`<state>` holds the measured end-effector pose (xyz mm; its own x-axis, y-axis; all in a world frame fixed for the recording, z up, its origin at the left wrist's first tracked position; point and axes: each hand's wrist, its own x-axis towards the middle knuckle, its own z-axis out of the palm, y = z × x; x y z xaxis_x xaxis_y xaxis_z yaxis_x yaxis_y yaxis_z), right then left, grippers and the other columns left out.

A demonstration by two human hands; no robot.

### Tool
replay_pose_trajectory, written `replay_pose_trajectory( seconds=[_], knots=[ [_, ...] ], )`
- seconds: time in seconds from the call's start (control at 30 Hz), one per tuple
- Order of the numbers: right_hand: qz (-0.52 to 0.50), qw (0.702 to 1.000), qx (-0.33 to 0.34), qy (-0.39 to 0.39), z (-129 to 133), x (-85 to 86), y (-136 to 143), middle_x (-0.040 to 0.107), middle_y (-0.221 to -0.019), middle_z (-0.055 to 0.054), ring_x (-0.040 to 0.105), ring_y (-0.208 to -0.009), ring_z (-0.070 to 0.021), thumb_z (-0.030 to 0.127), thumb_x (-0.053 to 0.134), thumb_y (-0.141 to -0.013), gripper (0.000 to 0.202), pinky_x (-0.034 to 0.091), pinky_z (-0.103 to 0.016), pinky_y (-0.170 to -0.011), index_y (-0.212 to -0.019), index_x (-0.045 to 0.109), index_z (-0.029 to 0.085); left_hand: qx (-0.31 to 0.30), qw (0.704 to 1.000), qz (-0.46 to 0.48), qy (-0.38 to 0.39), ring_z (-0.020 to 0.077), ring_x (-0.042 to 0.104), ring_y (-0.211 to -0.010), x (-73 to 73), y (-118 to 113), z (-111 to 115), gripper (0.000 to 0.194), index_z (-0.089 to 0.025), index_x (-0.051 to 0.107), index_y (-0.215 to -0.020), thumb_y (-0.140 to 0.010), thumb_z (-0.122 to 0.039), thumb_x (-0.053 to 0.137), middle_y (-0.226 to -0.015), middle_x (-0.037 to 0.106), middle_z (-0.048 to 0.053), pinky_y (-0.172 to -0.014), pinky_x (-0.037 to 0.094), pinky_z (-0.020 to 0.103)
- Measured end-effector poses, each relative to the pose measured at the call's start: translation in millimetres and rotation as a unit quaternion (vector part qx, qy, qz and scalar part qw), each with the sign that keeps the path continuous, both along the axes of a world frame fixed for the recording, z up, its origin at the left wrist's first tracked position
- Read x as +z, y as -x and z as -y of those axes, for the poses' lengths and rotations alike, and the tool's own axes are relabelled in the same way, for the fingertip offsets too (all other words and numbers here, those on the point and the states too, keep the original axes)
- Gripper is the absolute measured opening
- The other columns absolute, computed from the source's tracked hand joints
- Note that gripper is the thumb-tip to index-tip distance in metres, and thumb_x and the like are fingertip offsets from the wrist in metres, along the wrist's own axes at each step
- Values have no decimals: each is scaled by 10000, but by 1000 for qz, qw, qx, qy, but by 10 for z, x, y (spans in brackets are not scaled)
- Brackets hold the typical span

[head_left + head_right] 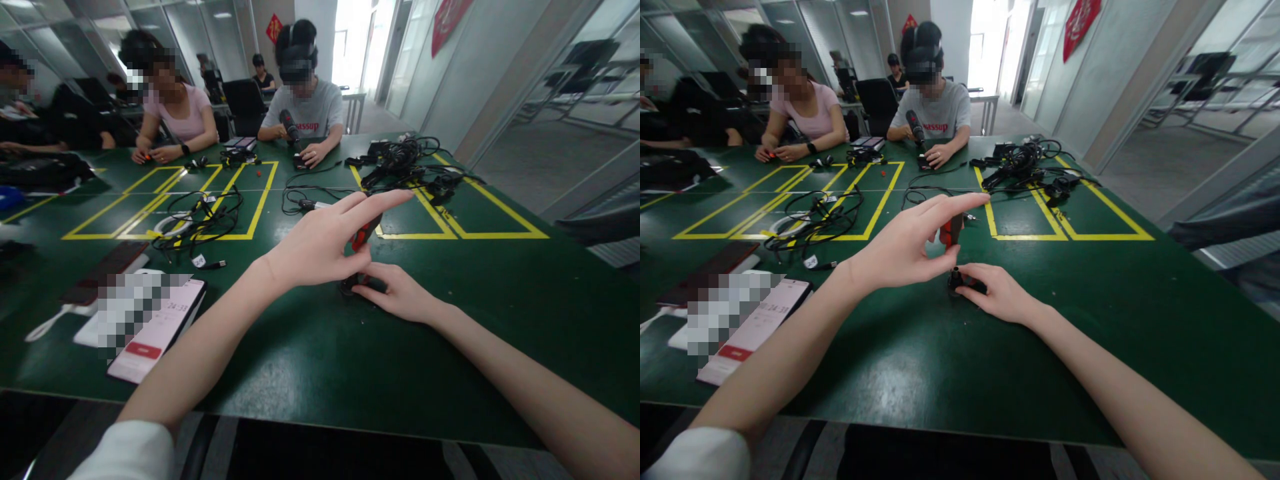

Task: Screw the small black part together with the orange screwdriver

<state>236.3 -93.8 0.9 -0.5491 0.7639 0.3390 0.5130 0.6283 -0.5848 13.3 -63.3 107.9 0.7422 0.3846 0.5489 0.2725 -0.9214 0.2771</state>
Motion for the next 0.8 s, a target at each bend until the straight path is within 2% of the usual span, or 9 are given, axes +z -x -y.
replay_pose_trajectory(
  seconds=[0.17,0.33,0.6,0.8],
  knots=[
    [-2,1000,3,7,2,0,2,814,-1050,-100,774,-909,-253,315,636,-993,187,644,-399,-859,-1113,726,203,-20,1000,10,15,249,677,-1241,28,9,7,671,-256,440,-1568,-912,-141,529,-1464,646,85,-1011,562,361],
    [-4,1000,6,-2,0,-21,-3,815,-1054,-109,778,-913,-259,304,635,-995,184,644,-410,-865,-1117,716,191,-18,1000,9,17,259,678,-1258,42,22,14,641,-245,448,-1554,-926,-157,544,-1417,670,88,-1024,562,374],
    [-3,1000,3,-1,3,-19,-2,812,-1050,-103,777,-892,-251,301,639,-995,174,645,-395,-851,-1106,718,192,35,999,-28,0,197,720,-935,39,23,25,605,-247,446,-1549,-954,-205,545,-1074,743,35,-821,540,293],
    [1,1000,-1,-10,-10,-46,-10,812,-1039,-113,777,-882,-254,302,648,-991,198,643,-394,-834,-1121,727,174,73,996,-57,-17,161,695,-816,75,17,69,618,-227,434,-1561,-954,-258,550,-1005,740,8,-734,493,255]
  ],
)
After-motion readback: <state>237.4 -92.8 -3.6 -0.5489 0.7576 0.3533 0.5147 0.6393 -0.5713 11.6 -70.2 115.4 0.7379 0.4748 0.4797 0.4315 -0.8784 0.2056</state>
